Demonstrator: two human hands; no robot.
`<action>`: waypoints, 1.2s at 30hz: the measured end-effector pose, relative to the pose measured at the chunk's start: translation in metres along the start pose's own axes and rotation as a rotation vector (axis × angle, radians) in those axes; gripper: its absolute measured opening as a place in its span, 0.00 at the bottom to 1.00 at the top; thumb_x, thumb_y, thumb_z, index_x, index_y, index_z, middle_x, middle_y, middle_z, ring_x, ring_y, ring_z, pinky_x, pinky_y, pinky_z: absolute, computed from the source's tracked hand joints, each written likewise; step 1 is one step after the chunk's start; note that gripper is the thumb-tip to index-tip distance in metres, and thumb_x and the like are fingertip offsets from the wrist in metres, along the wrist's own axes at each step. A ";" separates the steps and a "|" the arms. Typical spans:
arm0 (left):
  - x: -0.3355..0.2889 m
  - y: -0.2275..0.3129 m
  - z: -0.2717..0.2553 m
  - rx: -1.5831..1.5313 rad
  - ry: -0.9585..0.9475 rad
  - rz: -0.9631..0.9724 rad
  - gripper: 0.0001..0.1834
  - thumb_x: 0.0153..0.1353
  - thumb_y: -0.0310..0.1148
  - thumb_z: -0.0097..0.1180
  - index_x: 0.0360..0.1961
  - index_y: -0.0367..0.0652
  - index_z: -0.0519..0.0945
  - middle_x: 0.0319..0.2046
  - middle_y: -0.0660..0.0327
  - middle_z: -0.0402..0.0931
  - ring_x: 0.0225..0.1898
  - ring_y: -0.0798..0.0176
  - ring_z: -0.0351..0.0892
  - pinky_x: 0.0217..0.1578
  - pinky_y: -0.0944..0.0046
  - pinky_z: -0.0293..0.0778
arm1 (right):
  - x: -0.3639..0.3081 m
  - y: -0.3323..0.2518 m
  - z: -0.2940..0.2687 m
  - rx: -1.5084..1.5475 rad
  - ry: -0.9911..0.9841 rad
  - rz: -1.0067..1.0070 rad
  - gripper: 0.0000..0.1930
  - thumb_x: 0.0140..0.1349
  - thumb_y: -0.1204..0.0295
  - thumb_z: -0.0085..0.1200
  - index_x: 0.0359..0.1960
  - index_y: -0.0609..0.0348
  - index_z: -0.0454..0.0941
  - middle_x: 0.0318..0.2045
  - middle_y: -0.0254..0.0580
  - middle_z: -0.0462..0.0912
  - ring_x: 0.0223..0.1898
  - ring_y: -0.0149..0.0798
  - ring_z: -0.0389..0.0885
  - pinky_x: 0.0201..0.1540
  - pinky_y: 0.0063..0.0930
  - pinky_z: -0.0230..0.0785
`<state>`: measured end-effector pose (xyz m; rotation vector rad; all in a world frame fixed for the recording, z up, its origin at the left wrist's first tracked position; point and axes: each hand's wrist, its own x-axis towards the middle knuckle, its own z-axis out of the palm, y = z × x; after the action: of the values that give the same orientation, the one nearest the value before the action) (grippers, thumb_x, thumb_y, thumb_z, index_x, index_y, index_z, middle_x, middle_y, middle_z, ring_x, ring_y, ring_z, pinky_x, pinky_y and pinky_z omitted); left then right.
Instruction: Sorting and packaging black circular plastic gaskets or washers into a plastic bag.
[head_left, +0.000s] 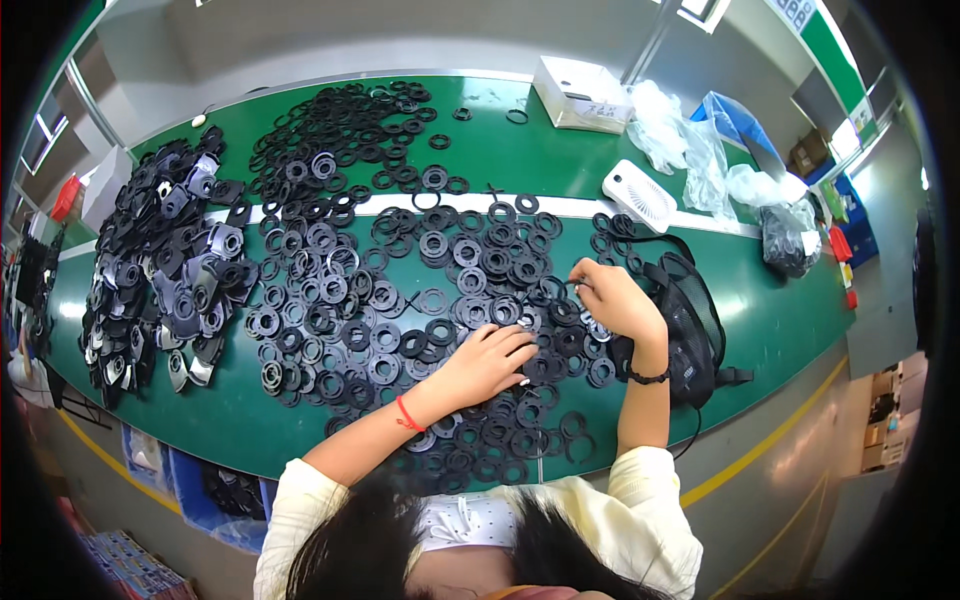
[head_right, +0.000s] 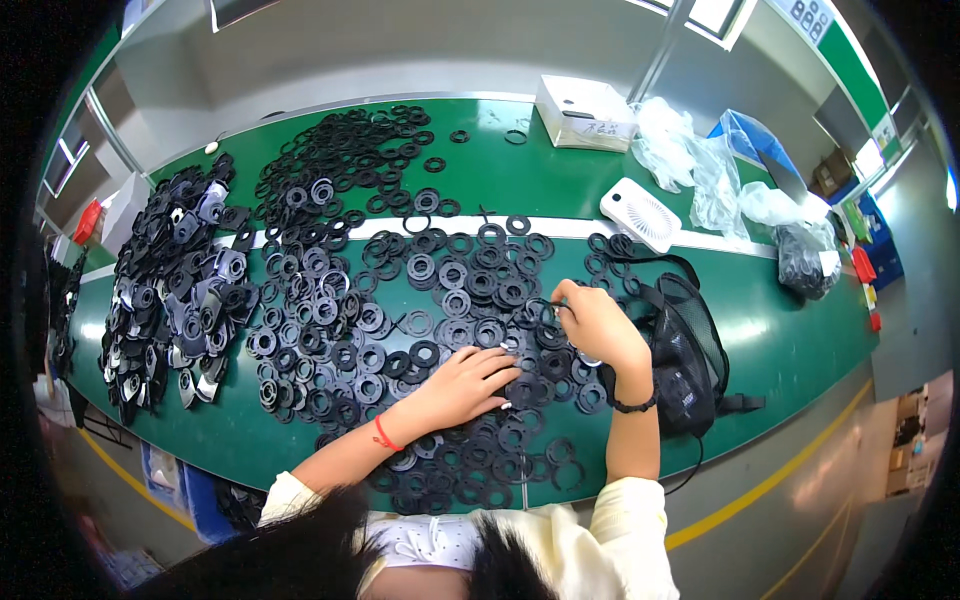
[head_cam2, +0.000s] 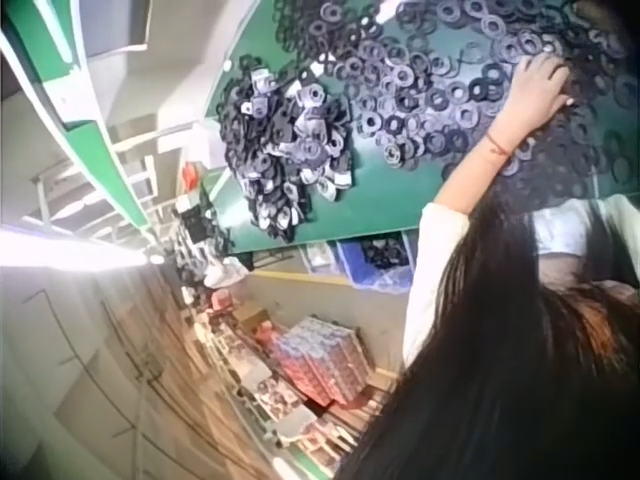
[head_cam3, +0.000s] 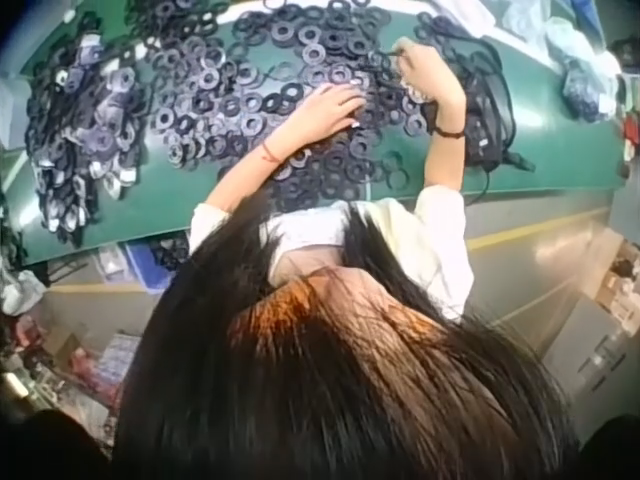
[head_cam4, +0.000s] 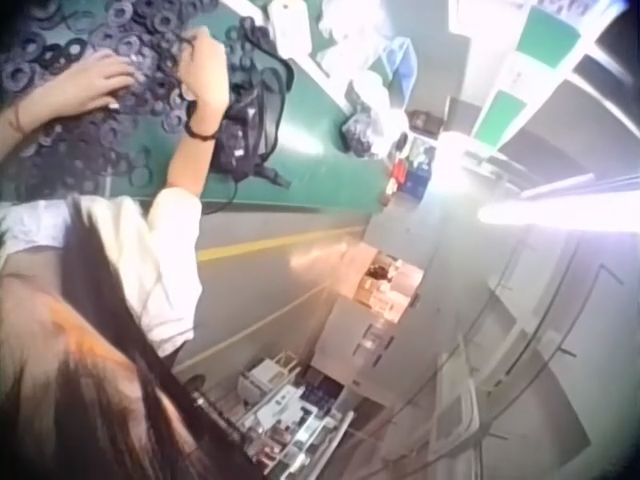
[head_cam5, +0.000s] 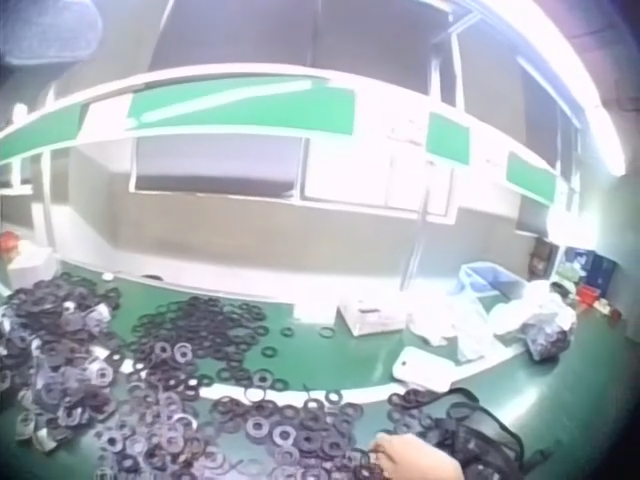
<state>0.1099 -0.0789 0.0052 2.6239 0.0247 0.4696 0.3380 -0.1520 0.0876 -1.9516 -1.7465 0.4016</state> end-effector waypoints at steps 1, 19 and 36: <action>0.000 0.001 -0.003 0.020 0.001 0.011 0.26 0.53 0.39 0.60 0.52 0.43 0.72 0.55 0.57 0.69 0.60 0.55 0.64 0.57 0.56 0.61 | -0.001 0.000 -0.001 -0.071 -0.013 -0.031 0.05 0.56 0.79 0.50 0.34 0.65 0.73 0.23 0.50 0.79 0.23 0.49 0.78 0.28 0.36 0.70; 0.002 -0.021 -0.036 -0.389 0.415 -0.446 0.07 0.63 0.26 0.48 0.38 0.35 0.75 0.27 0.50 0.76 0.30 0.53 0.79 0.31 0.61 0.71 | 0.007 -0.002 0.007 0.017 -0.293 -0.021 0.16 0.49 0.65 0.66 0.18 0.60 0.73 0.13 0.38 0.73 0.16 0.36 0.72 0.22 0.26 0.64; 0.000 -0.033 -0.035 -1.223 0.263 -0.462 0.15 0.67 0.30 0.48 0.52 0.37 0.68 0.41 0.62 0.76 0.41 0.74 0.74 0.41 0.73 0.70 | 0.018 -0.035 0.028 0.426 -0.118 -0.063 0.09 0.59 0.70 0.58 0.30 0.64 0.75 0.14 0.36 0.74 0.17 0.25 0.68 0.22 0.23 0.60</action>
<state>0.1008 -0.0342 0.0191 1.2938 0.3126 0.4476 0.2963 -0.1271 0.0851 -1.5928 -1.6248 0.8071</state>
